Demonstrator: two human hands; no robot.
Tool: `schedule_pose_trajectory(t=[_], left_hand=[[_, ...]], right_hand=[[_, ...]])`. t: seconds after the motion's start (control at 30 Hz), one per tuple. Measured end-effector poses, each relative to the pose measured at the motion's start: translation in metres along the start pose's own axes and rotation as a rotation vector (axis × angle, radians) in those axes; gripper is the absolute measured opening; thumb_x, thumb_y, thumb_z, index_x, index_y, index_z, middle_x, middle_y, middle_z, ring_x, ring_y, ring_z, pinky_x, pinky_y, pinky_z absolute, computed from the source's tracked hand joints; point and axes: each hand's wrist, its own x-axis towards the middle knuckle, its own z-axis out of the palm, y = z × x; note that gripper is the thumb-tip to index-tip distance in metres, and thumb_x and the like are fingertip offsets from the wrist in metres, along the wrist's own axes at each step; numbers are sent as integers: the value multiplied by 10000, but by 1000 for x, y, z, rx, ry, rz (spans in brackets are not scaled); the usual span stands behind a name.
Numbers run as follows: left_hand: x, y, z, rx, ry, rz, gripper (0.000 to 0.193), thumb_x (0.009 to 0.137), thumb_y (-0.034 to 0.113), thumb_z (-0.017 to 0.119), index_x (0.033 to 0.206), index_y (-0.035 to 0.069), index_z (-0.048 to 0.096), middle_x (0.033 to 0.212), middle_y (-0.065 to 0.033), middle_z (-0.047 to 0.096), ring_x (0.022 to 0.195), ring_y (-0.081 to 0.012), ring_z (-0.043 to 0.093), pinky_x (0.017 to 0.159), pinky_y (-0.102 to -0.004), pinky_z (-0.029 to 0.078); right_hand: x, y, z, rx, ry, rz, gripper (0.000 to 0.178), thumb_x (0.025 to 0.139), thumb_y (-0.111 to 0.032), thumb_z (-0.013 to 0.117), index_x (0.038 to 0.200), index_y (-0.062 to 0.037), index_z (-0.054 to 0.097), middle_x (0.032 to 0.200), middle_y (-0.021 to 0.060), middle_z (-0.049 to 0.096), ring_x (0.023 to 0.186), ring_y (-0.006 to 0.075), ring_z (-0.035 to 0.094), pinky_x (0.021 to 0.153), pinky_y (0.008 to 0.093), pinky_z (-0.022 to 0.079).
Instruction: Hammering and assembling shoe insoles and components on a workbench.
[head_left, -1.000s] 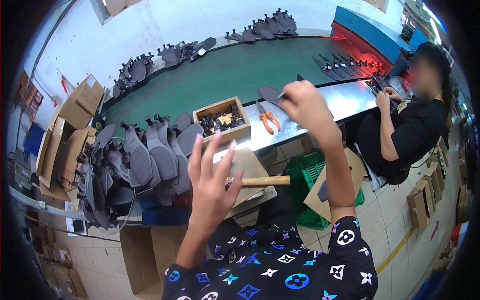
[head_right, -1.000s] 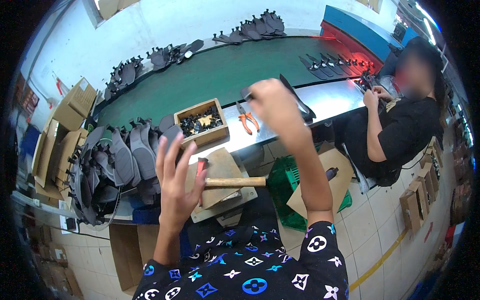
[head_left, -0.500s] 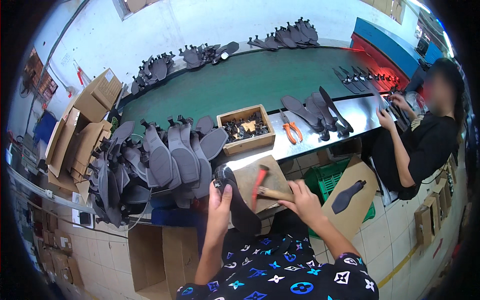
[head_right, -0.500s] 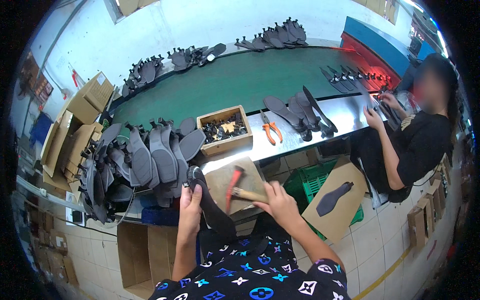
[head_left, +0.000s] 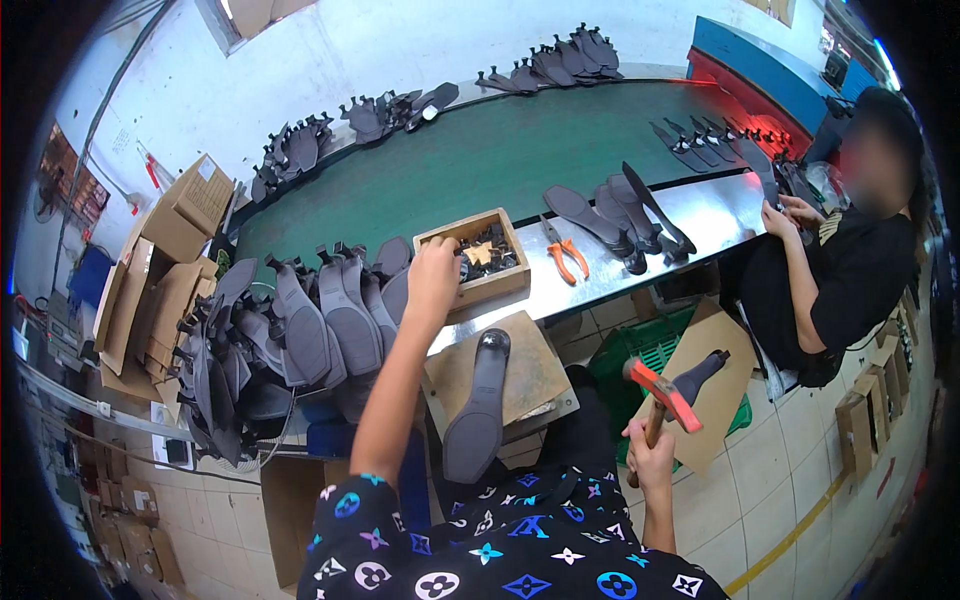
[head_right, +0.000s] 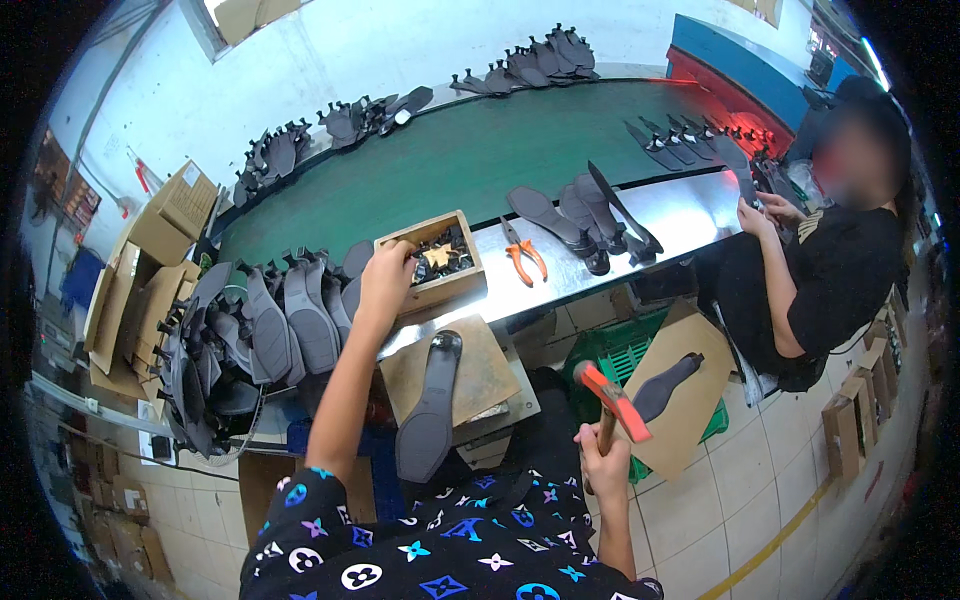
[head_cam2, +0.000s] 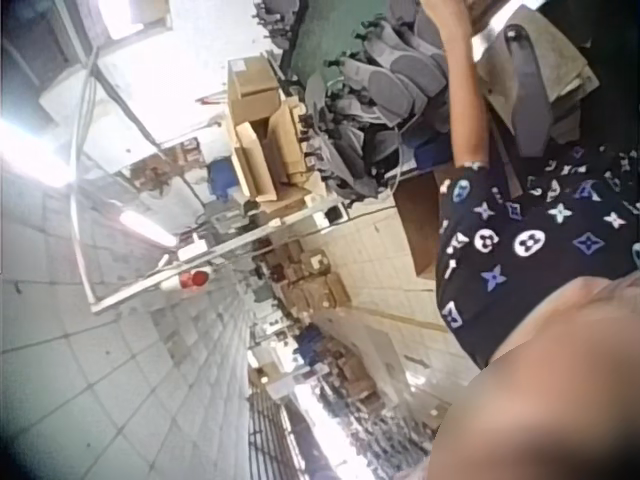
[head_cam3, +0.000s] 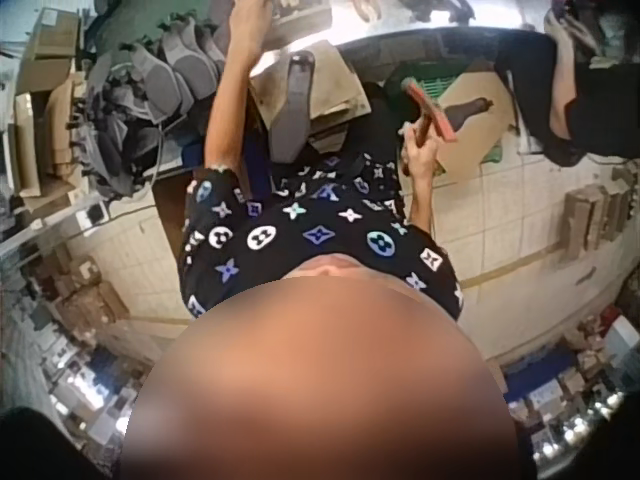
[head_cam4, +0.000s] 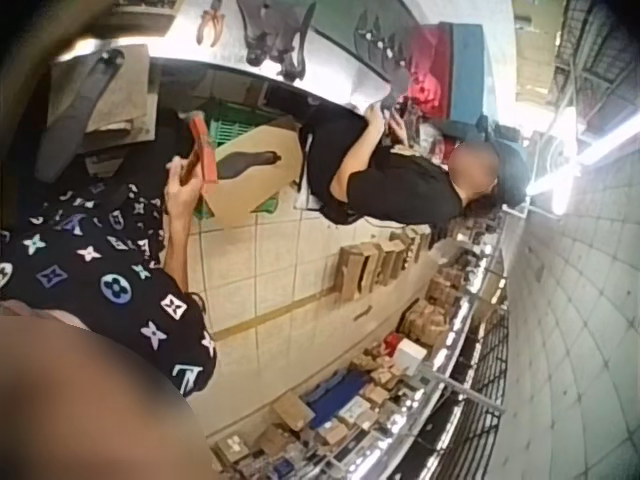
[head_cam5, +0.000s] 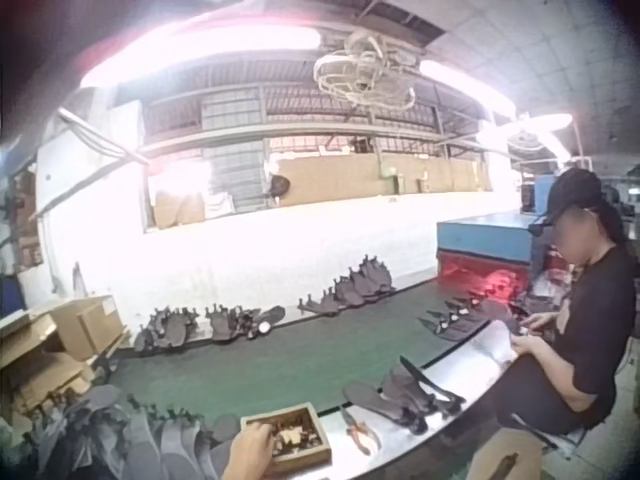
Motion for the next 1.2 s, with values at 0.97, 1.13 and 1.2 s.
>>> schedule_pose_trajectory(t=[0.97, 1.13, 1.2], left_hand=[[-115, 88, -69, -599, 34, -75, 493, 827, 187, 784, 1243, 7, 590, 1242, -182, 596, 1065, -346, 618, 831, -386, 513], [-119, 51, -32, -778, -147, -142, 327, 818, 181, 774, 1103, 33, 705, 969, -175, 720, 923, -301, 694, 825, -373, 511], [-126, 48, -27, -710, -86, -143, 282, 816, 142, 784, 1041, -14, 717, 976, -157, 735, 905, -202, 705, 802, -317, 524]], right_hand=[[69, -122, 148, 78, -366, -303, 159, 923, -54, 677, 1063, 21, 688, 863, 47, 660, 483, 24, 467, 434, 192, 340], [96, -107, 161, -44, -487, -533, 202, 899, -97, 716, 1051, 36, 706, 1030, 72, 692, 816, 94, 618, 693, 240, 490], [104, -98, 164, -182, -533, -404, 190, 893, -90, 717, 1037, 35, 711, 1051, 82, 693, 854, 107, 632, 737, 255, 503]])
